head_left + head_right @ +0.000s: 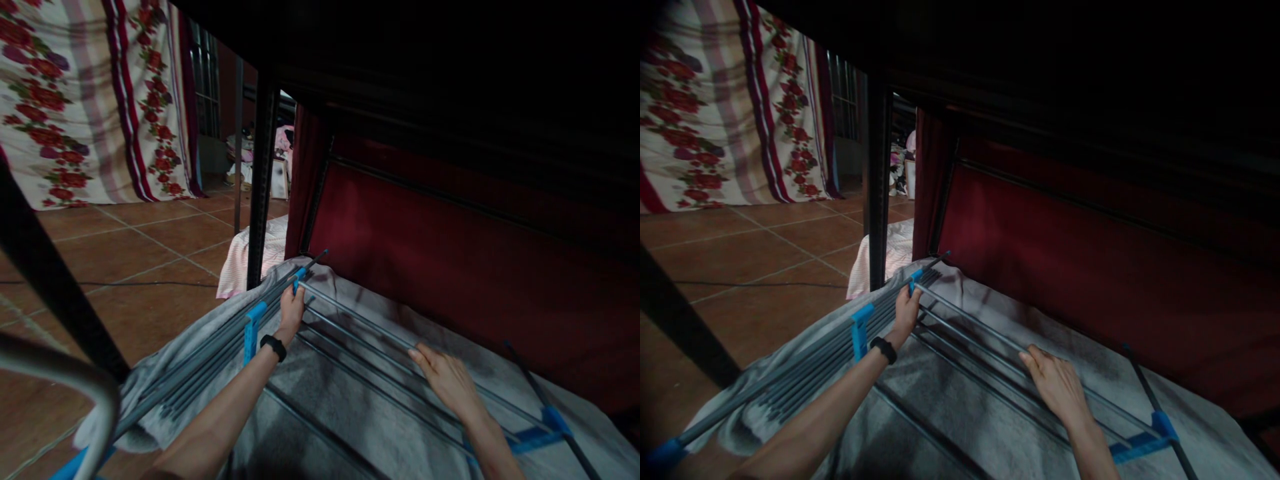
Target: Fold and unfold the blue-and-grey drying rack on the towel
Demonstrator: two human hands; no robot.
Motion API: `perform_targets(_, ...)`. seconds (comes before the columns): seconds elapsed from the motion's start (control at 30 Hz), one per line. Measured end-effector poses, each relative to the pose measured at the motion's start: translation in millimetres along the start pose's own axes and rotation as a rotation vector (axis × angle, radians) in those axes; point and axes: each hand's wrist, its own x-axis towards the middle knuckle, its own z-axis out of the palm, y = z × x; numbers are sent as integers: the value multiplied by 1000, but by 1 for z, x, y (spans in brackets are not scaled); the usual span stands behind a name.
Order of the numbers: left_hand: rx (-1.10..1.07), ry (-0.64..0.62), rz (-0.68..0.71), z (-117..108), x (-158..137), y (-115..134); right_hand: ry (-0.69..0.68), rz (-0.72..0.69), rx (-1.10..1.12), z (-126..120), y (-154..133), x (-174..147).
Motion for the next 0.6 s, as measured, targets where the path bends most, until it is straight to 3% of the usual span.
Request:
perform_targets(0.17,-10,9,20,1,0,-1,-15,-6,110,-6,1,5)
perform_targets(0.37,16,10,41,1,0,-2,-159,8,262,-7,6,14)
perform_targets(0.6,100,25,49,1,3,-3,-74,16,91,3,-2,8)
